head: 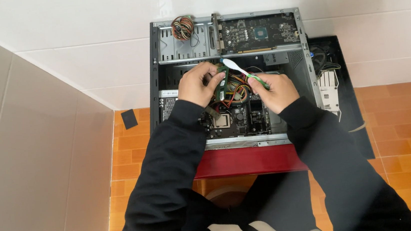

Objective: Cleaning the gold contacts of a RAM module using a toothbrush while working inside a computer case.

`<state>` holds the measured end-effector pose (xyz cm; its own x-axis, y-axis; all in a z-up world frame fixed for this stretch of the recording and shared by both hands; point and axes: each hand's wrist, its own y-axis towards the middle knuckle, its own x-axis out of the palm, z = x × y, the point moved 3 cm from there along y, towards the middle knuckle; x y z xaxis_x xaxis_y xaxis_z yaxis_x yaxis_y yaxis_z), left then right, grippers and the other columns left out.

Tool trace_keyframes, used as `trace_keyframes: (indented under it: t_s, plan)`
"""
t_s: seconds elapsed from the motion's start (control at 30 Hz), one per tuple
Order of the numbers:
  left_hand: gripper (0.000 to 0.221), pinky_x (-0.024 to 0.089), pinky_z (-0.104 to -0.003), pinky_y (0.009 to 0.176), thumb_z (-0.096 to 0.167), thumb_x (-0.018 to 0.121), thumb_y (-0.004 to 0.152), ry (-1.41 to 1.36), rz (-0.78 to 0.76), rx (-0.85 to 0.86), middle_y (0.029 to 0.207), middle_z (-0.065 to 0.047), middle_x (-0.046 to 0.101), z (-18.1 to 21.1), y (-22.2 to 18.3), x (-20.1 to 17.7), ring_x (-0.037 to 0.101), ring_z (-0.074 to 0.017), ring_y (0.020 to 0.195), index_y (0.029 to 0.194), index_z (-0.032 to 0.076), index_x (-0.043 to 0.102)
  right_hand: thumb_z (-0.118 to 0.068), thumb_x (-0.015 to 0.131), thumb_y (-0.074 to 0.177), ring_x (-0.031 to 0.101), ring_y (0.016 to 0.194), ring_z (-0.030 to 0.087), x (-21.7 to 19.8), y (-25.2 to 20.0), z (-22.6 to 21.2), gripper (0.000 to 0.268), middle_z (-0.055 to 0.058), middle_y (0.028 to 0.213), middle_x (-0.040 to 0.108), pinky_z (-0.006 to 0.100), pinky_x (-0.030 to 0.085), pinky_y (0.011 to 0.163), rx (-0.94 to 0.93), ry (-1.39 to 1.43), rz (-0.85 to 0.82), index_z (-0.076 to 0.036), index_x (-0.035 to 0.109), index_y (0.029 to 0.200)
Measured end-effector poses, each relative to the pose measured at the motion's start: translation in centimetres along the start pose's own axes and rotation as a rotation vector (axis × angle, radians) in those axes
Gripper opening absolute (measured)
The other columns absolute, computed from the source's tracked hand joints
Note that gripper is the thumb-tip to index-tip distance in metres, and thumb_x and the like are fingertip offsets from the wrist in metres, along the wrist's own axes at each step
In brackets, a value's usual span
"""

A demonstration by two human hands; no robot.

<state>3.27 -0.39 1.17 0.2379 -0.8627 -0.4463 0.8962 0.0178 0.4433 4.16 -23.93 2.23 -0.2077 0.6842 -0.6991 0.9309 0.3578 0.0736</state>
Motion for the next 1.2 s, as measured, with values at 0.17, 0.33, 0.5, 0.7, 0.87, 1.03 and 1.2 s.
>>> trace_keyframes:
  t_s: [0.17,0.33,0.5,0.7,0.87,1.03,1.2]
  plan:
    - [0.017,0.057,-0.045,0.067,0.017,0.077,0.096,-0.022,-0.014,0.022,0.077,-0.004,0.064,0.6,0.1,-0.2,0.071,-0.0289,0.075,0.087,0.012,0.063,-0.038,0.055,0.108,0.06,0.058,0.032,0.2,-0.1,0.1,0.042,0.011,0.052,0.056,0.039,0.048,0.064,-0.041,0.033,-0.03,-0.016,0.064,0.074]
    - [0.016,0.057,-0.044,0.068,0.019,0.078,0.096,-0.014,-0.008,0.016,0.079,-0.003,0.066,0.2,0.0,-0.1,0.07,-0.0265,0.076,0.088,0.013,0.065,-0.038,0.054,0.109,0.061,0.057,0.029,-0.1,-0.1,0.1,0.043,0.007,0.05,0.055,0.037,0.048,0.064,-0.017,0.022,0.011,-0.018,0.064,0.072]
    - [0.017,0.057,-0.046,0.069,0.019,0.077,0.096,-0.009,-0.021,0.026,0.076,-0.004,0.063,0.2,0.0,-0.1,0.07,-0.0302,0.075,0.088,0.014,0.063,-0.036,0.055,0.108,0.063,0.06,0.034,-0.2,-0.3,-0.6,0.042,0.012,0.052,0.057,0.041,0.048,0.065,-0.043,0.03,-0.021,-0.015,0.066,0.073]
    - [0.018,0.057,-0.046,0.069,0.019,0.079,0.095,-0.009,-0.015,0.028,0.077,-0.004,0.064,-0.1,0.0,0.1,0.07,-0.0288,0.076,0.087,0.014,0.063,-0.038,0.055,0.108,0.061,0.057,0.029,0.4,0.1,0.7,0.043,0.009,0.051,0.057,0.038,0.047,0.063,-0.05,0.049,-0.04,-0.016,0.064,0.072]
    - [0.017,0.057,-0.046,0.069,0.021,0.079,0.094,0.007,-0.01,0.014,0.078,-0.003,0.065,-0.6,0.0,0.3,0.07,-0.0285,0.076,0.088,0.015,0.065,-0.036,0.055,0.109,0.063,0.062,0.033,0.1,-0.1,0.6,0.042,0.01,0.052,0.059,0.039,0.048,0.065,-0.025,0.006,0.01,-0.016,0.067,0.075]
    - [0.016,0.057,-0.045,0.069,0.019,0.078,0.095,-0.006,-0.019,0.017,0.079,-0.003,0.066,-0.5,0.0,0.2,0.07,-0.0274,0.075,0.088,0.014,0.065,-0.037,0.055,0.108,0.062,0.059,0.031,0.2,-0.1,0.2,0.043,0.01,0.052,0.057,0.038,0.048,0.065,-0.027,0.024,-0.044,-0.016,0.064,0.073]
    - [0.016,0.057,-0.043,0.069,0.019,0.079,0.095,-0.001,-0.012,0.021,0.079,-0.002,0.066,-0.2,0.0,0.0,0.07,-0.0252,0.074,0.087,0.014,0.065,-0.035,0.054,0.11,0.062,0.057,0.032,-0.1,-0.2,0.0,0.044,0.01,0.051,0.058,0.038,0.048,0.065,-0.029,0.033,-0.036,-0.014,0.065,0.072]
